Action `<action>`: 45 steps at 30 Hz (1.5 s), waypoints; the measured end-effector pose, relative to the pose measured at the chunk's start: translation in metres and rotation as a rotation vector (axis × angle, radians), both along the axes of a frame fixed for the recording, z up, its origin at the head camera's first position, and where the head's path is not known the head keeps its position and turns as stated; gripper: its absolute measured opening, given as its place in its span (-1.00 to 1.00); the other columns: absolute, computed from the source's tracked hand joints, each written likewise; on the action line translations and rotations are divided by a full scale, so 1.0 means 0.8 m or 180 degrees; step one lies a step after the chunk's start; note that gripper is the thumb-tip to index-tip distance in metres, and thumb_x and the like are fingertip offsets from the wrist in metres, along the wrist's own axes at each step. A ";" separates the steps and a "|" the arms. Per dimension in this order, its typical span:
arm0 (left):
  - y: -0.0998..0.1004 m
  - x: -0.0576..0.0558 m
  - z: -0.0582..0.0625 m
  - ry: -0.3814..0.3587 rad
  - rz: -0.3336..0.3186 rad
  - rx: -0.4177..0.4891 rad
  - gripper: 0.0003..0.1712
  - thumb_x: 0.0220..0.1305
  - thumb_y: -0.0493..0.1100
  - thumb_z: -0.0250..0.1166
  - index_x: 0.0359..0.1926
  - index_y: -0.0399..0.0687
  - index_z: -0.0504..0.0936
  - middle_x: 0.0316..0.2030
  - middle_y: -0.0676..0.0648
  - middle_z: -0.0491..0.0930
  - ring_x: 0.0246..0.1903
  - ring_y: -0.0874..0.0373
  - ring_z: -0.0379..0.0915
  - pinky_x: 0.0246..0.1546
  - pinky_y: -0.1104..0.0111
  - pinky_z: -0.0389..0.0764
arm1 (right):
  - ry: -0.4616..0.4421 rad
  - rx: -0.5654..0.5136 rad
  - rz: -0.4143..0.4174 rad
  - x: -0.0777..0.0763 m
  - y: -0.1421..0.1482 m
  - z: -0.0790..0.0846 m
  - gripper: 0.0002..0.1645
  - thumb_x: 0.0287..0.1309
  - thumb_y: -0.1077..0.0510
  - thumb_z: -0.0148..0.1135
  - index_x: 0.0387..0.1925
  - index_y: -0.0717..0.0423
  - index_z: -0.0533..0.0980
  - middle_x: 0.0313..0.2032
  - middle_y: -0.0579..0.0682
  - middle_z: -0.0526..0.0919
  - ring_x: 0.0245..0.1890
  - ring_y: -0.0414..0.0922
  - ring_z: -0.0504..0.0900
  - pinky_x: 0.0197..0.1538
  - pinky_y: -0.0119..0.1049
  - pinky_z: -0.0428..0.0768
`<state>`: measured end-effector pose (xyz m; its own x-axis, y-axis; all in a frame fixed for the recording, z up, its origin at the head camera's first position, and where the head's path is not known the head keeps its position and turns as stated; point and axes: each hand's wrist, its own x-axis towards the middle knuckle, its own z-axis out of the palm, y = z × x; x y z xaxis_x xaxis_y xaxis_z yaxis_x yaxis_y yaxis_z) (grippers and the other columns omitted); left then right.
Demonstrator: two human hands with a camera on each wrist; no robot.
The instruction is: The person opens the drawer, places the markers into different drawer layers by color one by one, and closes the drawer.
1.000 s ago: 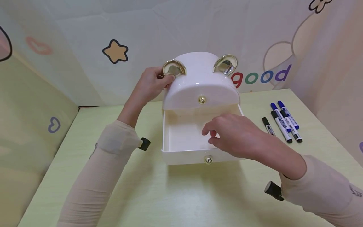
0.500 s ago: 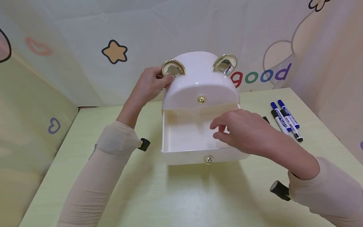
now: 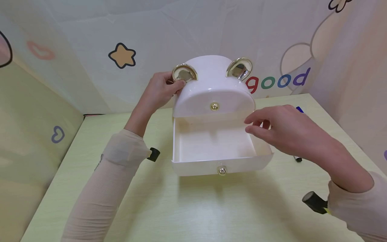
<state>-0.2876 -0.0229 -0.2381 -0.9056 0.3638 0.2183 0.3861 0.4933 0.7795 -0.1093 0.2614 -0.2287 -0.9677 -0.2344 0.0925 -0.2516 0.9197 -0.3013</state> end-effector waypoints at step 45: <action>0.000 0.001 -0.001 -0.0046 0.0002 0.0078 -0.80 0.46 -0.18 0.26 -0.10 -0.23 0.71 -0.28 -0.09 0.64 -0.22 0.12 0.51 -0.22 0.40 0.53 | 0.0231 -0.0832 -0.1461 -0.033 0.137 -0.046 -0.51 0.59 0.13 -0.02 0.22 0.52 0.41 0.08 0.59 0.47 -0.08 0.34 0.46 -0.40 -0.76 0.26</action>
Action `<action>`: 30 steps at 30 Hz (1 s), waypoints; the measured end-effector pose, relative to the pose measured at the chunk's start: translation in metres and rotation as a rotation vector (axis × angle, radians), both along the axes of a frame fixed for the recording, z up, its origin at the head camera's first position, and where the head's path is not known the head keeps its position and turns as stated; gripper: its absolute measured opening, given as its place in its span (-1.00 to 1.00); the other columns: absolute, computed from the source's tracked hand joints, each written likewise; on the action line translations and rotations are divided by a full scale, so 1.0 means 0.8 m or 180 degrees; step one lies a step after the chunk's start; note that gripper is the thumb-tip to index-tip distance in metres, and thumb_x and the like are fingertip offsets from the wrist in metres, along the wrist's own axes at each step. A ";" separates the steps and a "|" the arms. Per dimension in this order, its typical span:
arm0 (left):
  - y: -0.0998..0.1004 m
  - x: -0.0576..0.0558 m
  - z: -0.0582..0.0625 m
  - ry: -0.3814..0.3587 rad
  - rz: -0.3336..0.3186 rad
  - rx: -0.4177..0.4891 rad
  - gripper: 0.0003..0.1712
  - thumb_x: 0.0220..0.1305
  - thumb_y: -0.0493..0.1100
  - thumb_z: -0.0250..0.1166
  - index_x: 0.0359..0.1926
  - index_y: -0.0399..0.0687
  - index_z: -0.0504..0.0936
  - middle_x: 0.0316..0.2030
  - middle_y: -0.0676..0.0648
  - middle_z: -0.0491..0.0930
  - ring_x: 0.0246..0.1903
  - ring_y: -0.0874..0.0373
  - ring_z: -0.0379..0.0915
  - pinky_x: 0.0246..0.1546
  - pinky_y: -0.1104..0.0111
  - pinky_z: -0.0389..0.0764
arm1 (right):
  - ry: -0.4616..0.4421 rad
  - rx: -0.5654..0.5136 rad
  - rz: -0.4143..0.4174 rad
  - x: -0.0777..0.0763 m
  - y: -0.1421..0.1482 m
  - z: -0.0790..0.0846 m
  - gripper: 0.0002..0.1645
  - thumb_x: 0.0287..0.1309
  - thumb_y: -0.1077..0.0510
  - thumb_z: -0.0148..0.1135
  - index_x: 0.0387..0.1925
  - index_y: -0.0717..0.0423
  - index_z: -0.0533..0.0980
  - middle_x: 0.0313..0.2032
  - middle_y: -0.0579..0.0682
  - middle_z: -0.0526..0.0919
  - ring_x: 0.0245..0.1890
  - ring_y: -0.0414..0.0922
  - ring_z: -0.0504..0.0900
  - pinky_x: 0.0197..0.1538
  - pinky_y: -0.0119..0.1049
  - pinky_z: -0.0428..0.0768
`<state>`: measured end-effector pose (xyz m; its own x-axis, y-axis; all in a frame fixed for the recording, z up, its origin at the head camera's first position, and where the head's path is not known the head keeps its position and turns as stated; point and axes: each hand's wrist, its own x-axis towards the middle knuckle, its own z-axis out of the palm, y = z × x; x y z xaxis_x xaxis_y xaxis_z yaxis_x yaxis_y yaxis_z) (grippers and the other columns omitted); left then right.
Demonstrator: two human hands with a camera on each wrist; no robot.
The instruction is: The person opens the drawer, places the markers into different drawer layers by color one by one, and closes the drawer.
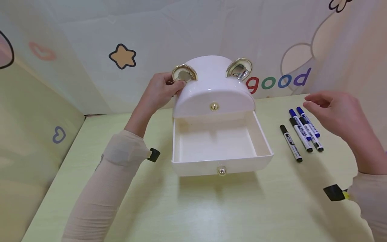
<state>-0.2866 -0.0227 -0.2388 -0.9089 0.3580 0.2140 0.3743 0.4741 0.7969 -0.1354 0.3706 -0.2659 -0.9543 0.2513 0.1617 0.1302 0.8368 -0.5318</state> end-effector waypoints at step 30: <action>0.000 0.003 0.001 -0.0010 0.0005 -0.0020 -0.78 0.47 -0.17 0.26 -0.05 -0.22 0.71 -0.24 -0.10 0.65 -0.19 0.12 0.50 -0.19 0.39 0.53 | -0.0536 -0.0115 -0.0579 -0.043 0.091 -0.069 -0.38 0.59 0.01 -0.14 0.31 0.51 0.30 0.19 0.60 0.34 0.06 0.49 0.35 0.08 0.37 0.51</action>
<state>-0.2844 -0.0230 -0.2383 -0.9101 0.3579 0.2088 0.3711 0.4797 0.7951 -0.1696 0.4432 -0.3208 -0.9055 0.4242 -0.0079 0.3663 0.7723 -0.5191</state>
